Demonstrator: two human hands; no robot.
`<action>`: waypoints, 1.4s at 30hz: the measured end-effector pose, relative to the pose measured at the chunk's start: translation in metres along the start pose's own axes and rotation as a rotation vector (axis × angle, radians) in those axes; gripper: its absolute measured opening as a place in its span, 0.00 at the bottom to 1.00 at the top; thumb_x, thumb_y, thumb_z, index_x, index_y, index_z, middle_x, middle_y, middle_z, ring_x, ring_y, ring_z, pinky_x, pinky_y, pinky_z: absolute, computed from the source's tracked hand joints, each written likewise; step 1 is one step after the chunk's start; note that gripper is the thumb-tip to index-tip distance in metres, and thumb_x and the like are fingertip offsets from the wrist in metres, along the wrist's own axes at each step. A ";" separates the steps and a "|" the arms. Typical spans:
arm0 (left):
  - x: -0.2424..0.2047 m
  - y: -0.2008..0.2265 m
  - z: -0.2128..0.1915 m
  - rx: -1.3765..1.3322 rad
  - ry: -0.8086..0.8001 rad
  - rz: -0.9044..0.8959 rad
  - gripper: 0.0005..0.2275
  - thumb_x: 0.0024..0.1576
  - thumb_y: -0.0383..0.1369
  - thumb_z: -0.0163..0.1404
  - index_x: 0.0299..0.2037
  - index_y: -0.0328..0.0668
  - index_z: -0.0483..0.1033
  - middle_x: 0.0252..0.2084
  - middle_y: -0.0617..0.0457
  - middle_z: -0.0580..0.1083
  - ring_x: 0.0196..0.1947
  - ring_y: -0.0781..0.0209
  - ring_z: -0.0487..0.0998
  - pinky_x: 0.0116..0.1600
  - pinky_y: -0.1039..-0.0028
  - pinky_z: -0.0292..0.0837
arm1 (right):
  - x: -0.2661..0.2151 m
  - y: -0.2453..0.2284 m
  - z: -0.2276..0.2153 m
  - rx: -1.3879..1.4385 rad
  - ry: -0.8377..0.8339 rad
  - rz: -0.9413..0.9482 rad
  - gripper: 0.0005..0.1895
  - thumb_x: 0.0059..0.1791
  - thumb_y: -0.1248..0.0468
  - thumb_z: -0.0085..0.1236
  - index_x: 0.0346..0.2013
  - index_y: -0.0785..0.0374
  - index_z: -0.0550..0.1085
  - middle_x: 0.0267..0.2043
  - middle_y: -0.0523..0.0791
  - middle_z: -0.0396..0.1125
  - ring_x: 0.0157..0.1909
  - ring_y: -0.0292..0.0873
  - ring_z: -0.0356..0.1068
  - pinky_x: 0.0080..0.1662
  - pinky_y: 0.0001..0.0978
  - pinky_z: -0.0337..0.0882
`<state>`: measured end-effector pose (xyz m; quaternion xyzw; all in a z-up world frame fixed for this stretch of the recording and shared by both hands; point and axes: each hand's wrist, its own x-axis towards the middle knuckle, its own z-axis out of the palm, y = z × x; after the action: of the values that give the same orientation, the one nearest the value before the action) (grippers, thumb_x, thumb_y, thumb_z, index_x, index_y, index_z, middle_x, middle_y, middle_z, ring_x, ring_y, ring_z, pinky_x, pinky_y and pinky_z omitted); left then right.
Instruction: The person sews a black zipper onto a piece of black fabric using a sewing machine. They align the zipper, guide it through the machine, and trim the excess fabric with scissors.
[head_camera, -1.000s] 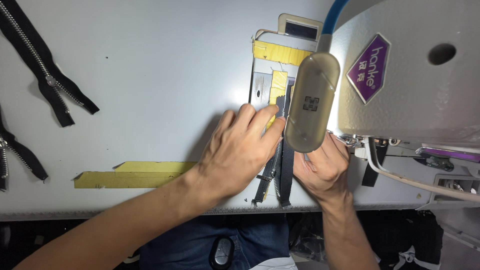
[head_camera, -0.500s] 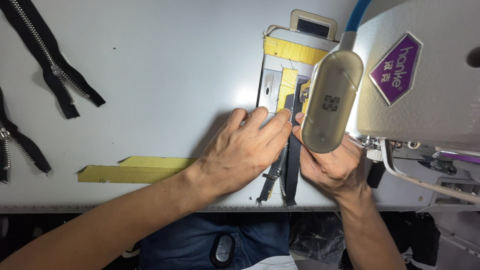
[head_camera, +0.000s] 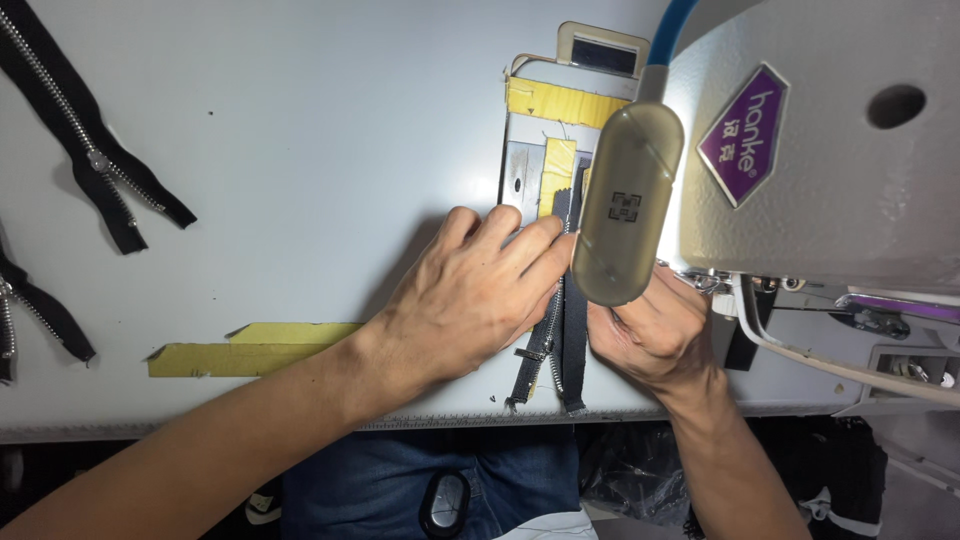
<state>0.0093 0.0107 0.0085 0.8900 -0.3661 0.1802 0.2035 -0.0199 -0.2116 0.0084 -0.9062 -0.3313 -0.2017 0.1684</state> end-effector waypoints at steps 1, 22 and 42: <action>0.002 0.000 0.001 0.020 -0.019 0.008 0.10 0.63 0.38 0.51 0.50 0.46 0.77 0.50 0.55 0.74 0.41 0.57 0.70 0.41 0.67 0.62 | -0.003 0.002 0.000 0.003 -0.011 0.004 0.16 0.44 0.83 0.55 0.18 0.64 0.65 0.19 0.47 0.55 0.21 0.50 0.54 0.28 0.38 0.61; 0.030 -0.054 0.009 0.068 0.029 0.322 0.12 0.61 0.47 0.55 0.39 0.50 0.76 0.36 0.57 0.71 0.39 0.58 0.71 0.42 0.69 0.63 | -0.008 0.027 0.003 0.050 -0.103 -0.233 0.12 0.44 0.80 0.54 0.40 0.72 0.79 0.38 0.51 0.73 0.33 0.52 0.71 0.40 0.38 0.76; 0.033 -0.043 0.012 0.110 0.052 0.356 0.10 0.63 0.44 0.55 0.36 0.49 0.77 0.35 0.59 0.69 0.37 0.60 0.68 0.41 0.70 0.61 | -0.006 0.033 0.001 0.258 -0.120 -0.192 0.06 0.46 0.81 0.53 0.30 0.72 0.75 0.22 0.48 0.57 0.22 0.46 0.52 0.26 0.35 0.58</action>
<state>0.0646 0.0138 0.0033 0.8159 -0.5022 0.2559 0.1289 -0.0013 -0.2385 -0.0005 -0.8516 -0.4492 -0.1181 0.2430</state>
